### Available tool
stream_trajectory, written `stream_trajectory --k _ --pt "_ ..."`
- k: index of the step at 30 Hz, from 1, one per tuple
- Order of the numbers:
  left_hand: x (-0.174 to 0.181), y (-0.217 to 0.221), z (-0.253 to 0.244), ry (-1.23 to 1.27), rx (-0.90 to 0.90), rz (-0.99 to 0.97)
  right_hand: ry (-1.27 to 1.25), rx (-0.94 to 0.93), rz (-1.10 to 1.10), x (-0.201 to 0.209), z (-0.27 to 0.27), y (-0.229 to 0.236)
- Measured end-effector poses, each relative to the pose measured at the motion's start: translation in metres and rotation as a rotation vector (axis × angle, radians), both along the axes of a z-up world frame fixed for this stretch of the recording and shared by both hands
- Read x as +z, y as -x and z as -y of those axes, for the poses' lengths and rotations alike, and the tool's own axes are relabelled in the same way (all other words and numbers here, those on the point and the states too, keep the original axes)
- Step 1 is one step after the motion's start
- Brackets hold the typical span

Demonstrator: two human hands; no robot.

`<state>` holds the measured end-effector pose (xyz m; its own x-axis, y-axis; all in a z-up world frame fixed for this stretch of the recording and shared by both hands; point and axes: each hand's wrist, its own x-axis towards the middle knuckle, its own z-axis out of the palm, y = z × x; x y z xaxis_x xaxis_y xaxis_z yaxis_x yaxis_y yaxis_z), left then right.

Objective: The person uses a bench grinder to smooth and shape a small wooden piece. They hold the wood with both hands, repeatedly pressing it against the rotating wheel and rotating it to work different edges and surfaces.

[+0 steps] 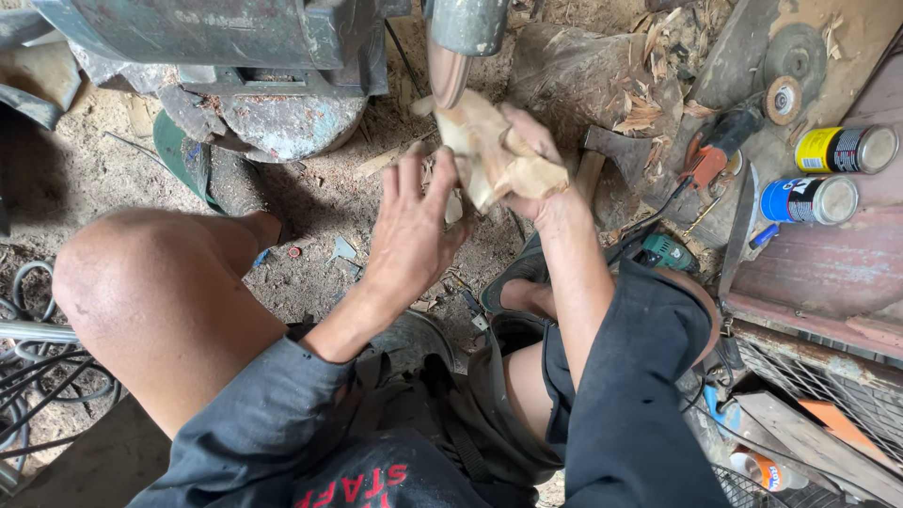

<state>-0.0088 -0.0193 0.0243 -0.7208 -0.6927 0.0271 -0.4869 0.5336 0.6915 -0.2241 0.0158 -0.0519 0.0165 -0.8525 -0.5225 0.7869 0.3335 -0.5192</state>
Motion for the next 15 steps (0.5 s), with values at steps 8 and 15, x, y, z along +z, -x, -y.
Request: stream_trajectory --k 8,15 --pt "-0.022 0.014 -0.012 0.222 -0.101 0.035 -0.216 0.090 -0.062 -0.014 -0.004 -0.008" --pt "-0.012 0.031 -0.006 -0.079 0.034 0.048 -0.110 -0.198 -0.847 0.011 0.001 -0.043"
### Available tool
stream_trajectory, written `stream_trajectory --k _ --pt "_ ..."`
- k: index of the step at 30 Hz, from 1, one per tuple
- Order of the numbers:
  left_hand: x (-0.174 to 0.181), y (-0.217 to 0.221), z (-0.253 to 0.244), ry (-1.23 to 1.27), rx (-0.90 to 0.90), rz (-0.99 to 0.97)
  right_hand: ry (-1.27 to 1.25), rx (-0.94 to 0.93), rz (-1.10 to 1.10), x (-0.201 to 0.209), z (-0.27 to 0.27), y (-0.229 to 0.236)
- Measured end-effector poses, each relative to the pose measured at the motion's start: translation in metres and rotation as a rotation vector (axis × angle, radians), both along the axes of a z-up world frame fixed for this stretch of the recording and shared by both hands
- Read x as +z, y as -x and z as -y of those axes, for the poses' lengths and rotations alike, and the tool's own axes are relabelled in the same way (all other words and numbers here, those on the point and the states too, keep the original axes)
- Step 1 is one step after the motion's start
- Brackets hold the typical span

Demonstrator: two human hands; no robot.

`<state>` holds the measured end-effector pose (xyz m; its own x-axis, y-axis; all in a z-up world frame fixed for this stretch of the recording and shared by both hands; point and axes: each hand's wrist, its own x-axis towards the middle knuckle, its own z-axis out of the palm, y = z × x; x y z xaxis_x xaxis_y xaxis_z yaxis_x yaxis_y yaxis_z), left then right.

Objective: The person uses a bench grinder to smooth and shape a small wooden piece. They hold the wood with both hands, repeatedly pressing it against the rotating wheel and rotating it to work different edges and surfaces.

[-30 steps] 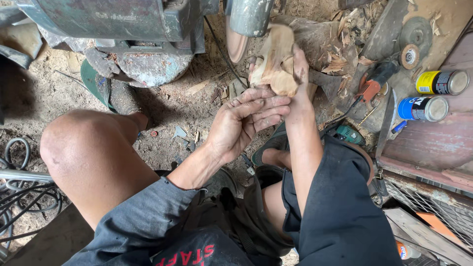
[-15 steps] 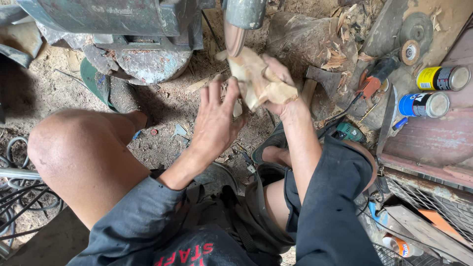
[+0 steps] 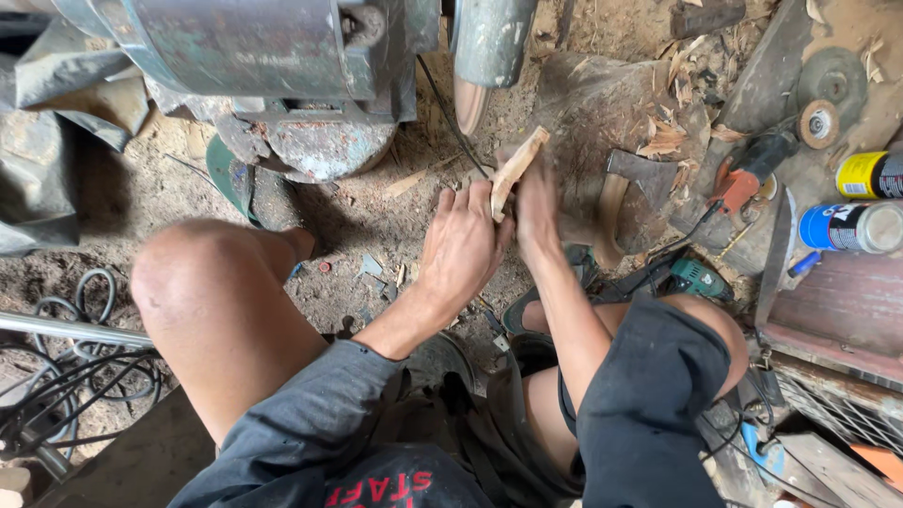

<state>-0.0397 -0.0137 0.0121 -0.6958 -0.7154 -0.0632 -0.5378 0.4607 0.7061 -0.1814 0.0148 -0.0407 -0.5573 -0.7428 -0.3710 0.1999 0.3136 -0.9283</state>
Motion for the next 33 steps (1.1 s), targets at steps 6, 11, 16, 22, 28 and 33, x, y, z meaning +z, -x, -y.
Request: stream_trajectory --k 6,11,16,22,28,33 --pt "0.007 0.008 -0.003 -0.117 0.039 0.020 0.438 -0.039 0.360 -0.001 -0.005 -0.008" --pt "0.003 -0.007 0.004 0.003 -0.104 -0.174 0.496 -0.019 0.541 -0.015 0.004 0.005" --pt "-0.003 -0.002 0.010 -0.292 -0.016 -0.127 0.455 -0.160 0.582 -0.009 0.015 -0.007" --pt "0.003 -0.002 0.024 -0.396 0.054 -0.060 0.596 -0.058 0.434 0.012 0.025 -0.009" --pt "0.001 0.000 0.031 -0.366 0.111 -0.115 0.507 0.023 0.320 0.009 0.033 -0.007" --pt "0.002 -0.001 0.027 -0.385 0.111 -0.101 0.463 0.022 0.253 0.005 0.031 -0.006"
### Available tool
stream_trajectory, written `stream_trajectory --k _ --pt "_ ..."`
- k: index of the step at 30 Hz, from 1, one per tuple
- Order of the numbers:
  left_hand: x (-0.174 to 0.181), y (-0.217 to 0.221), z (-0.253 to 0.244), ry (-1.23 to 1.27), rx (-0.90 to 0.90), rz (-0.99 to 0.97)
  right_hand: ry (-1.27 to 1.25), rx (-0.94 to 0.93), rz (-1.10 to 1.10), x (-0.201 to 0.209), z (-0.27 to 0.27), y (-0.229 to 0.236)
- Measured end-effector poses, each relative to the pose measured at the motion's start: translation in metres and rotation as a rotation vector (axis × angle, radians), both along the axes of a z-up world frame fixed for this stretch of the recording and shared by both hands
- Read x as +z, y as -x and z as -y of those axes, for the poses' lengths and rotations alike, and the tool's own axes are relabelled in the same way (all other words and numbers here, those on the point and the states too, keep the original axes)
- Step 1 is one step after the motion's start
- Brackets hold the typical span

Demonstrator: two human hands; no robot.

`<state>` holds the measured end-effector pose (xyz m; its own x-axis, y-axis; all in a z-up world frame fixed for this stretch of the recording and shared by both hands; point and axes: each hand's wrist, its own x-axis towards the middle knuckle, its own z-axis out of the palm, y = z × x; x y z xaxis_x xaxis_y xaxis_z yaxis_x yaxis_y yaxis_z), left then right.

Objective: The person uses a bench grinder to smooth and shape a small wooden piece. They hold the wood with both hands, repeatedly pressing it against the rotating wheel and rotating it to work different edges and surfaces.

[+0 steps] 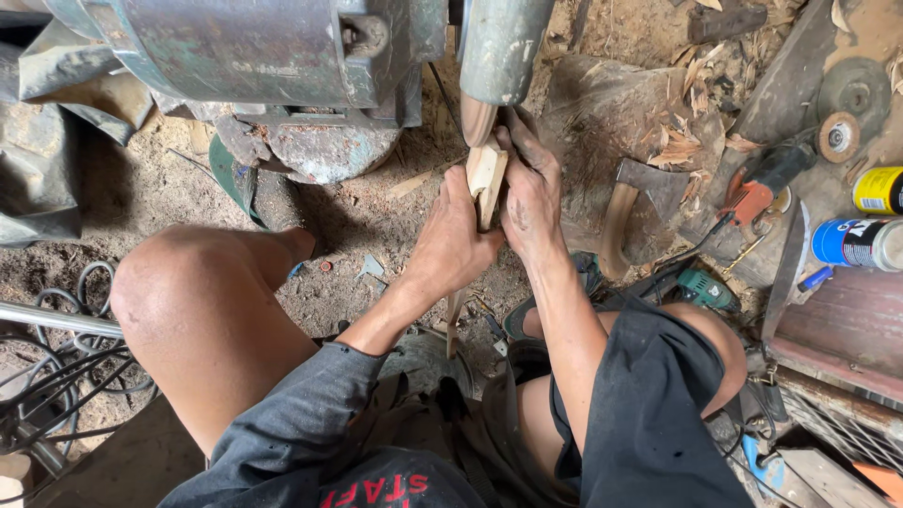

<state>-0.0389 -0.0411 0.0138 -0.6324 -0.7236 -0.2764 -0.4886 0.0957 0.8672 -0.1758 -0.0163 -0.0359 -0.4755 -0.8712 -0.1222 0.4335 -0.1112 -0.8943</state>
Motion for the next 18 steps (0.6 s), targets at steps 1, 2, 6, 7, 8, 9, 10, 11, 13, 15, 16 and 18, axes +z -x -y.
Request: stream_trajectory --k 1,2,6,7,8,9,10,11,13,15,16,18 --pt "0.000 -0.001 -0.001 -0.004 0.003 -0.017 -0.012 -0.001 -0.030 -0.001 -0.001 0.000" --pt "0.001 -0.002 -0.003 -0.009 0.006 -0.033 -0.008 0.013 -0.029 -0.001 -0.002 -0.002" --pt "0.000 -0.007 -0.008 -0.087 -0.007 -0.044 0.031 0.040 -0.041 -0.004 -0.009 -0.007" --pt "0.000 -0.008 -0.008 -0.101 -0.016 -0.026 0.044 0.043 -0.048 -0.004 -0.010 -0.008" --pt "-0.001 -0.009 -0.009 -0.114 -0.024 -0.007 0.031 0.047 -0.033 -0.003 -0.011 -0.008" --pt "-0.001 -0.010 -0.009 -0.095 -0.020 -0.009 0.017 0.051 -0.018 -0.003 -0.012 -0.009" --pt "-0.002 -0.011 -0.011 -0.076 -0.018 -0.010 0.003 0.054 -0.003 -0.003 -0.013 -0.010" --pt "-0.003 -0.012 -0.012 -0.058 -0.016 -0.011 0.014 0.056 -0.006 -0.002 -0.014 -0.011" --pt "-0.004 -0.014 -0.014 -0.050 -0.020 -0.023 0.032 0.062 -0.015 -0.001 -0.017 -0.012" --pt "-0.004 -0.016 -0.012 -0.038 -0.025 -0.022 0.034 0.056 -0.086 0.001 -0.017 -0.013" --pt "-0.005 -0.017 -0.014 -0.039 -0.030 -0.012 0.029 0.051 -0.119 0.001 -0.019 -0.014" --pt "-0.005 -0.019 -0.014 -0.044 -0.031 0.000 0.025 0.048 -0.078 0.002 -0.020 -0.016"
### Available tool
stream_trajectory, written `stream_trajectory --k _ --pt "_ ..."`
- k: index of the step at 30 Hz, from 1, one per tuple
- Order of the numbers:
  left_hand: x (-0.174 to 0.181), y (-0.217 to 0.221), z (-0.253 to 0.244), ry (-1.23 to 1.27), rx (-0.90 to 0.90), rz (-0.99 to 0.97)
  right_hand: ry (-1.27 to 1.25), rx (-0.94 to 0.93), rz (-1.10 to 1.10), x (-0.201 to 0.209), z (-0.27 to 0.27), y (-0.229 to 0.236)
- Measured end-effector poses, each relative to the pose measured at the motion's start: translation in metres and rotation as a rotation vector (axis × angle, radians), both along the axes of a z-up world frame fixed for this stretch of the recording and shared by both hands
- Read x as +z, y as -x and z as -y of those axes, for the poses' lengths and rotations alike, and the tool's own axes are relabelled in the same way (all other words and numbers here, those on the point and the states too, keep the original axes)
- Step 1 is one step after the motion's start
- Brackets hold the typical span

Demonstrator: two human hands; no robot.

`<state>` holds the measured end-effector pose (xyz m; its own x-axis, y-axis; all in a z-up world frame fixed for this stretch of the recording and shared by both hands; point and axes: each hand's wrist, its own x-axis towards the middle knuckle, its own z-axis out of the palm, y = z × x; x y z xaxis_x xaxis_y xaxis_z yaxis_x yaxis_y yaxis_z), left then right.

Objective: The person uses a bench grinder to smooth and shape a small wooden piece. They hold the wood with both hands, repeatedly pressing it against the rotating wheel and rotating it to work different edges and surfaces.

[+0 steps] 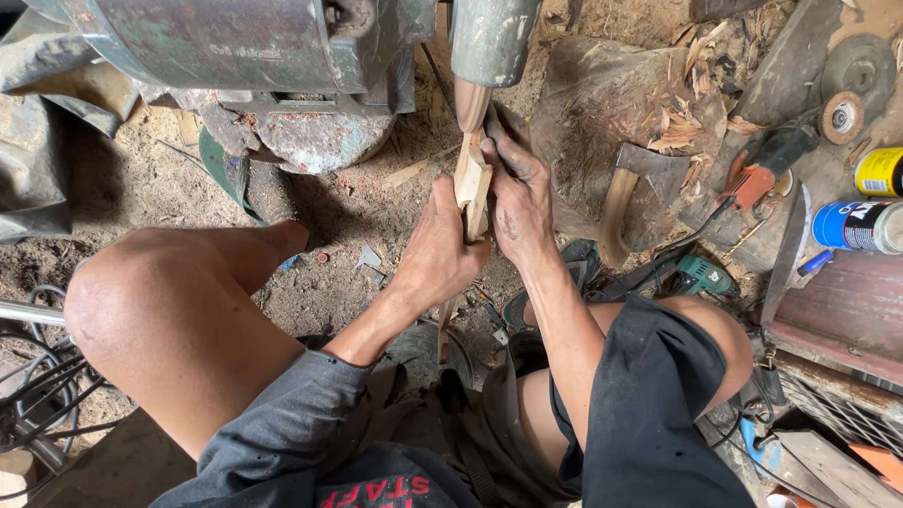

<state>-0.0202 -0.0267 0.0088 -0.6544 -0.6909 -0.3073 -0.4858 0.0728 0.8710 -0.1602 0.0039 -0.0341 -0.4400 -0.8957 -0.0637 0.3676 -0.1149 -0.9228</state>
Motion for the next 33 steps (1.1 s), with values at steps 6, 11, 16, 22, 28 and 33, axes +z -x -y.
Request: stream_trajectory --k 6,11,16,22,28,33 --pt "0.000 -0.005 -0.003 -0.008 0.007 0.029 -0.022 0.003 0.020 -0.004 -0.005 -0.003" --pt "-0.001 -0.007 -0.005 0.003 -0.005 0.026 -0.041 -0.008 0.087 -0.012 -0.010 -0.004" --pt "0.001 -0.013 -0.011 -0.033 -0.022 0.035 -0.062 0.001 0.046 -0.016 -0.017 -0.005" --pt "0.000 -0.010 -0.008 0.014 -0.086 0.070 -0.037 -0.003 0.022 -0.004 -0.024 0.002" --pt "-0.003 0.007 0.003 0.162 -0.003 -0.040 0.040 -0.007 0.034 0.003 0.003 0.016" --pt "-0.004 0.006 0.009 0.085 0.010 -0.037 0.040 0.004 -0.010 -0.001 0.014 0.014"
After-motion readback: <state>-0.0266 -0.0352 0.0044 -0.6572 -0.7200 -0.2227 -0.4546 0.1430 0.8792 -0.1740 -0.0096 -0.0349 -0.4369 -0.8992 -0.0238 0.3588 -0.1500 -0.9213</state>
